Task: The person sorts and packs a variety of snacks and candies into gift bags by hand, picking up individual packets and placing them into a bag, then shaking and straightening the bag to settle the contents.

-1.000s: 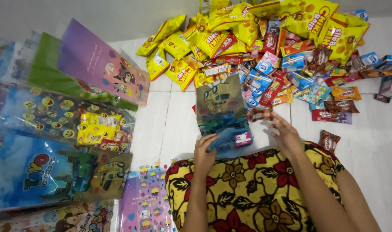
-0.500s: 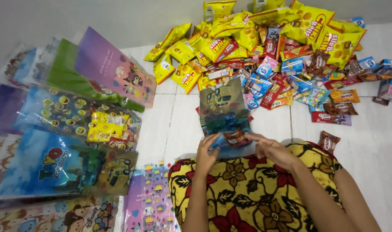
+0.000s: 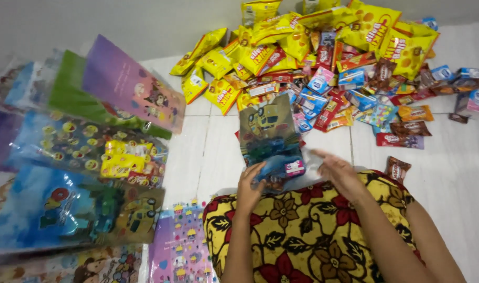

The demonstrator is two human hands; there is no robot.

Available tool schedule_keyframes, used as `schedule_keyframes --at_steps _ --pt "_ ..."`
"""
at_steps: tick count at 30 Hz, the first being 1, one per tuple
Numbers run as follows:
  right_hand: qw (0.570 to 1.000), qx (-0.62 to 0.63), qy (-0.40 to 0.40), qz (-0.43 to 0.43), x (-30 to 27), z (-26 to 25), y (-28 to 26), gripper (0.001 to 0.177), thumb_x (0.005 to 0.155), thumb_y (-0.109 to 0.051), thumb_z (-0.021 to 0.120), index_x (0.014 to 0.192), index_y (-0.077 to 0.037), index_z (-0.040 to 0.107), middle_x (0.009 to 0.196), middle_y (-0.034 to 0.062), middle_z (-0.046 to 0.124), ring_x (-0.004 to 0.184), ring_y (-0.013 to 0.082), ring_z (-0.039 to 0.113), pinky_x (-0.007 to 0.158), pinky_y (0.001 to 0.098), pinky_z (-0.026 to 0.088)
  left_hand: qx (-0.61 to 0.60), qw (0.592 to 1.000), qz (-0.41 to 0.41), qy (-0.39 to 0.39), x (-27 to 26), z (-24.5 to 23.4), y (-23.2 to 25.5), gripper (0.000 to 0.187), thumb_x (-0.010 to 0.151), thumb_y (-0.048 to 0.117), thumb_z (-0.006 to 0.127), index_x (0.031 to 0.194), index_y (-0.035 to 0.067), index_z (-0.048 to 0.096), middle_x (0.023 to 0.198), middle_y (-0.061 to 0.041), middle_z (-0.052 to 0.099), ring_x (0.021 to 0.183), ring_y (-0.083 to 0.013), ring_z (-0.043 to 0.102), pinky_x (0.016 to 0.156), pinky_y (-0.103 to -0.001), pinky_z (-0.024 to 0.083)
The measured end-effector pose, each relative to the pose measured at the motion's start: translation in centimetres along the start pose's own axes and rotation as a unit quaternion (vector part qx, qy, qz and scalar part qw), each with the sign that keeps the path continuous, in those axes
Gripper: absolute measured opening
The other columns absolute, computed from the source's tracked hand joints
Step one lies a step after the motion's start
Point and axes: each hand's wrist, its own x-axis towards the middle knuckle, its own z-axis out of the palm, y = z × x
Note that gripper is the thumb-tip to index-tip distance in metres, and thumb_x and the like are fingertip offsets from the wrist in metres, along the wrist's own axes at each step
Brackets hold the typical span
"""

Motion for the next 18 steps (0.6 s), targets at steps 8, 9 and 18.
schedule_keyframes --at_steps 8,9,18 --pt "0.858 -0.238 0.408 -0.203 -1.0 -6.7 -2.3 0.03 0.101 -0.005 0.069 0.13 -0.01 0.069 0.125 0.0113 0.066 0.1 0.0217 0.063 0.079 0.0281 0.056 0.013 1.0 -0.004 0.015 0.2 0.6 -1.0 0.058 0.086 0.003 0.066 0.14 0.026 0.066 0.136 -0.01 0.063 0.124 -0.0351 0.058 0.097 -0.048 0.053" --pt "0.855 -0.238 0.413 -0.205 -0.4 -8.4 -1.3 0.03 0.101 -0.005 0.069 0.13 -0.01 0.069 0.125 0.0113 0.066 0.1 0.0217 0.063 0.079 0.0281 0.056 0.011 1.0 0.0 0.011 0.3 0.7 -1.1 0.058 0.086 0.003 0.066 0.14 0.026 0.066 0.136 -0.01 0.063 0.124 -0.0351 0.058 0.097 -0.048 0.053" --pt "0.693 -0.6 0.399 0.012 6.0 -19.5 4.4 0.055 0.085 -0.044 0.078 0.133 -0.019 0.069 0.151 0.0101 0.05 0.133 0.0442 0.048 0.101 0.054 0.049 0.025 1.0 -0.003 0.018 0.6 1.0 -2.5 0.06 0.086 0.001 0.067 0.14 0.026 0.067 0.137 -0.008 0.063 0.121 -0.0321 0.06 0.094 -0.044 0.056"
